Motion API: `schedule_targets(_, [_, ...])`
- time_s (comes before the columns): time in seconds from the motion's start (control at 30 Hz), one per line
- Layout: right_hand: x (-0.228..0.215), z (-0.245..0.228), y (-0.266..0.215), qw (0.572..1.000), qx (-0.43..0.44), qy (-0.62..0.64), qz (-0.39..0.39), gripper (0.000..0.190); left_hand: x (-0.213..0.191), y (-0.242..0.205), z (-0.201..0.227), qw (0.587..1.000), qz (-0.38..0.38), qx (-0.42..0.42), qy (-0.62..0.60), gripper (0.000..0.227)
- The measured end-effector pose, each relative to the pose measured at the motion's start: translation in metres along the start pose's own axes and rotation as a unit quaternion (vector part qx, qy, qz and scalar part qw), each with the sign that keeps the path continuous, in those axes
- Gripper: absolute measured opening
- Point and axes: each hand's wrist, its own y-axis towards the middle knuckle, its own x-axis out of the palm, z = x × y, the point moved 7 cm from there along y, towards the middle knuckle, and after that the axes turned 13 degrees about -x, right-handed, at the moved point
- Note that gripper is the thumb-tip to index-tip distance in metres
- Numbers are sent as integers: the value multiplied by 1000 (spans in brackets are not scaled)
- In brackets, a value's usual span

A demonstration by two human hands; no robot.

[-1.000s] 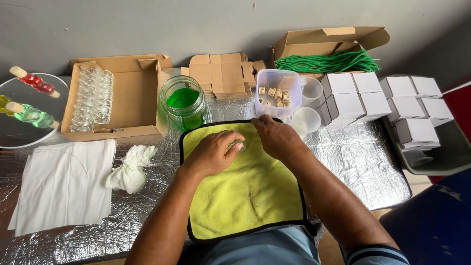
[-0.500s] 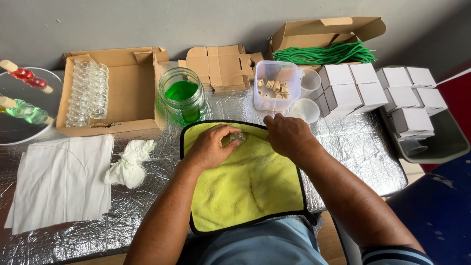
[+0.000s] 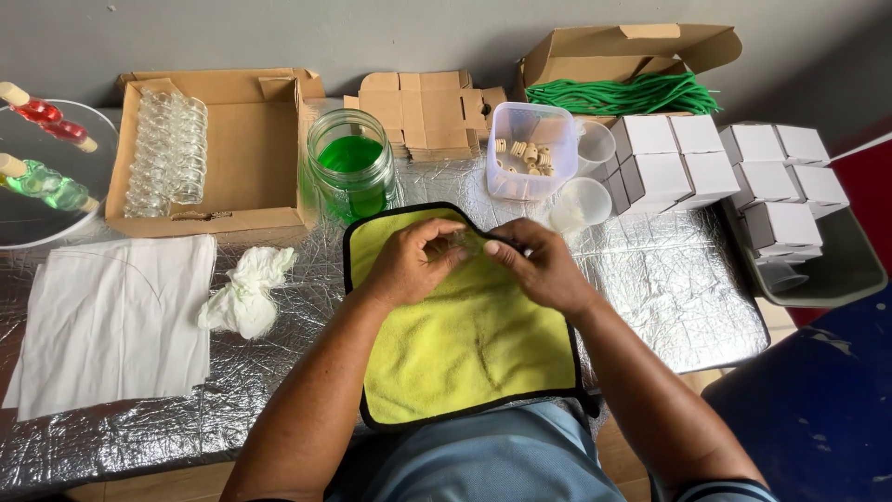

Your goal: Cleaning a perfume bottle with a cloth and filling it with liquid using a syringe.

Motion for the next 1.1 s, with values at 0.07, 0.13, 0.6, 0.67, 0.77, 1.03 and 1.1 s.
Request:
schedule_targets(0.07, [7,16,-8,995,56,76,17,39,6,3,-17,1000,9,-17,-20,33])
schedule_targets(0.13, [12,29,-13,982,111,152,33,57,8,7,-25,998,19,-34,-39,38])
schedule_targets(0.6, [17,28,-1,973,31,217,71,22,15,16,-37,989,49,-44,-133,29])
schedule_targets(0.67, [21,30,-4,974,17,212,81,24,18,14,-35,991,59,-52,-111,28])
schedule_targets(0.77, [22,18,-3,972,-8,214,92,30,24,10,-30,990,37,-54,-124,30])
schedule_targets(1.03, [17,35,-3,956,-20,276,97,30,36,10,-40,975,-35,-46,-217,42])
schedule_targets(1.1, [17,39,-5,951,-23,292,99,27,35,9,-41,974,-25,-37,-220,45])
